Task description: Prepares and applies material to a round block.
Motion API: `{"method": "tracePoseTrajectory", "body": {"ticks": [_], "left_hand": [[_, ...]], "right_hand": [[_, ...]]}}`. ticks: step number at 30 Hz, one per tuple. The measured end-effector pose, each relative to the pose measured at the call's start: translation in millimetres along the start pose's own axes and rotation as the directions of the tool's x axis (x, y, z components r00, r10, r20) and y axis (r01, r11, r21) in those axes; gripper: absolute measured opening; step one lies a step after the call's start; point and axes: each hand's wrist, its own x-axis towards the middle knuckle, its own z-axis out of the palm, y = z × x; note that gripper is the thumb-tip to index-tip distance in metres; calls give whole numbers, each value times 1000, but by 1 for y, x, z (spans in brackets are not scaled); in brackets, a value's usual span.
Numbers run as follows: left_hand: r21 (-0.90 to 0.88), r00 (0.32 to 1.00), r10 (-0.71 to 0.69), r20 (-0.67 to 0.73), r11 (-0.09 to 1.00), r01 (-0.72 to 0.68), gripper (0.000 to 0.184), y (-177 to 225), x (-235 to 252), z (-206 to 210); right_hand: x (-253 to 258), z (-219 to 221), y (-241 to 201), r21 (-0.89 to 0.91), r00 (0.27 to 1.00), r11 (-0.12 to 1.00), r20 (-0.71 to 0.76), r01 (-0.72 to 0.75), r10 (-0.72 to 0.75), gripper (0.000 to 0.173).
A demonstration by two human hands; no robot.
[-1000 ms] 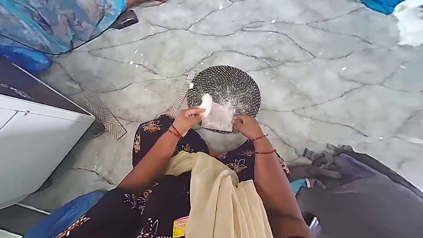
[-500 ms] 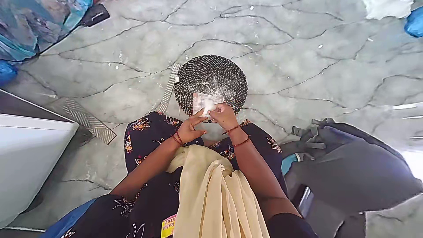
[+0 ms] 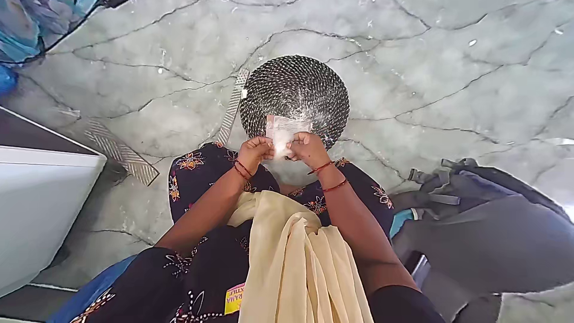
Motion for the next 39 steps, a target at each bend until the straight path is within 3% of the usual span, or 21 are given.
{"method": "tracePoseTrajectory", "body": {"ticks": [4,7,8,9,12,19,23,25,32,34,36,39], "left_hand": [[-49,997,-67,-47,997,65,12,2,2,-1],[16,994,-48,98,999,47,53,0,2,-3],[21,992,-37,123,999,35,58,-1,2,-2],[22,993,-25,118,1000,22,53,-2,1,-1],[-13,999,-39,13,999,40,9,-3,0,0],[-22,995,-6,-104,1000,3,7,-5,3,-4],[37,994,50,-101,998,-47,8,-7,2,-3],[34,995,46,-93,999,-42,8,-7,2,-3],[-148,979,-142,-149,982,120,8,1,2,-1],[-168,972,-204,-116,969,183,11,3,1,2],[-122,977,-215,1,969,214,31,3,0,2],[-18,968,-147,201,988,154,52,-3,1,-2]], "right_hand": [[4,-5,4,71,999,997,-48,8,-5,24],[5,0,5,60,999,998,-39,17,-14,24],[4,3,4,56,1000,998,-23,17,-16,25],[2,6,3,55,1000,998,-8,22,-22,25],[-1,8,3,70,1000,997,-9,15,-15,26],[0,6,7,118,998,992,-60,34,-27,37],[-7,16,5,-135,999,990,-1,39,-39,39],[-3,18,7,-233,1000,972,-9,-12,10,31],[-1,5,4,-29,995,995,-13,-95,94,20],[-1,7,3,-14,995,995,10,-99,99,18],[-1,10,4,-14,995,995,27,-96,97,17],[0,14,6,-32,996,996,46,-81,82,18]]}}
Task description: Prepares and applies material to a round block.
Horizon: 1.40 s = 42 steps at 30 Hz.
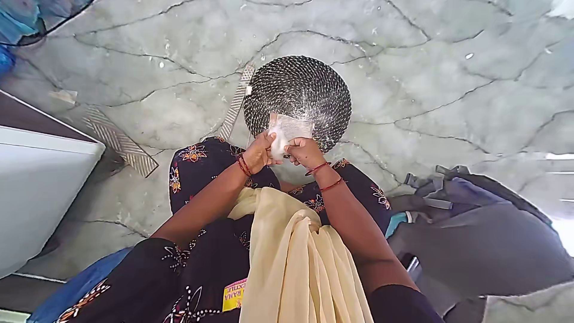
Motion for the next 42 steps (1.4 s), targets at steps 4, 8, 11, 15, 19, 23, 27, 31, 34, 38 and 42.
{"method": "tracePoseTrajectory", "body": {"ticks": [4,8,11,15,19,23,27,31,34,38,42], "left_hand": [[1,981,28,-190,1000,-29,63,-2,2,4],[-114,971,4,-241,993,-33,43,1,3,1],[-105,971,5,-240,994,-31,42,1,3,2],[-24,973,50,-223,998,-57,27,0,1,1],[13,979,52,-199,999,-51,32,0,1,2],[-103,980,36,-197,993,-57,39,5,-2,1],[-230,985,30,-168,971,-69,34,5,0,-4],[-276,984,40,-172,957,-87,15,4,-1,-6],[-316,979,10,-202,946,-74,19,8,-2,-6],[-312,990,-44,-134,950,-1,25,9,-1,-5],[-283,999,-43,-22,958,35,36,11,-7,0]], "right_hand": [[-1,-1,-1,-5,999,1000,36,1,-1,15],[1,-7,-1,7,999,999,5,-41,41,18],[4,-7,2,72,997,997,-63,-33,38,22],[-2,-2,1,123,998,992,-51,40,-34,46],[-2,7,5,-58,992,995,-89,86,-91,50],[0,-2,2,68,989,998,-147,18,-8,25],[1,-14,0,225,983,974,-172,-22,62,29],[1,-19,0,280,976,960,-206,-8,68,27],[1,-23,1,322,972,947,-226,13,63,25],[-1,-24,2,384,986,921,-168,59,6,21],[-1,-17,2,370,995,927,-94,63,-30,22]]}}
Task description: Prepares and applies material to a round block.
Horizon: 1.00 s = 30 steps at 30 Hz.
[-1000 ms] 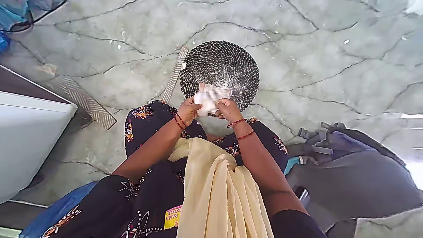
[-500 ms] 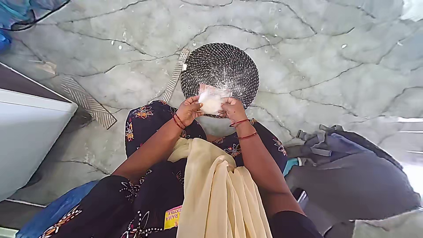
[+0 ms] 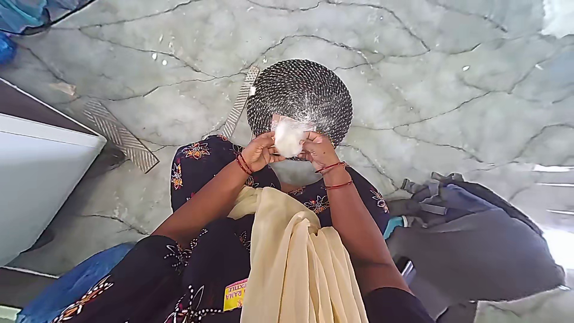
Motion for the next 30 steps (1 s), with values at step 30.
{"method": "tracePoseTrajectory", "body": {"ticks": [30], "left_hand": [[108,988,102,-114,990,-90,34,-3,3,-3]], "right_hand": [[3,3,4,-17,994,1000,-106,-10,8,20]]}}
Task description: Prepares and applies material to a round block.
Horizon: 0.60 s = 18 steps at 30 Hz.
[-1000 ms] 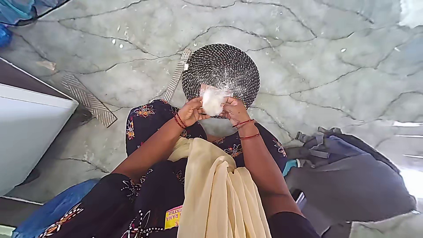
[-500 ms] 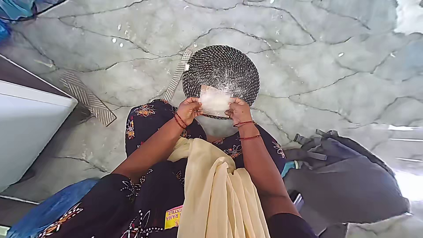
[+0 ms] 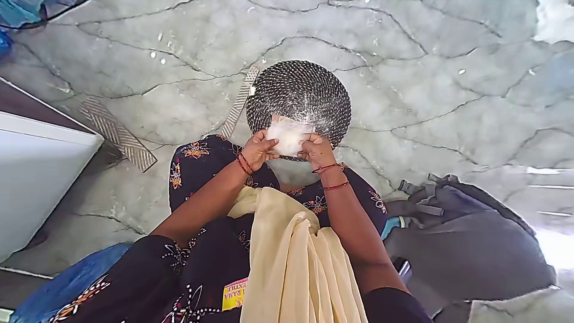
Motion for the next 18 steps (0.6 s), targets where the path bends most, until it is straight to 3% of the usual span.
{"method": "tracePoseTrajectory", "body": {"ticks": [2,4,10,13,15,18], "left_hand": [[6,989,41,-139,999,-41,19,-4,4,-1],[-43,979,88,-185,994,-97,17,-5,7,-4],[-159,974,167,-155,969,-191,18,-1,4,-2],[-210,970,238,-56,947,-245,26,0,4,-6],[-266,956,292,40,925,-271,32,-1,6,-10],[-334,919,359,164,897,-290,36,-2,7,-14]], "right_hand": [[0,-3,1,-3,999,999,16,49,-49,19],[0,-5,1,-28,989,989,27,144,-143,19],[2,-3,11,-209,896,872,96,444,-433,18],[5,-5,16,-311,822,764,134,566,-554,17],[3,-5,13,-321,842,782,117,535,-527,21],[-4,-3,4,-169,933,919,10,357,-360,38]]}}
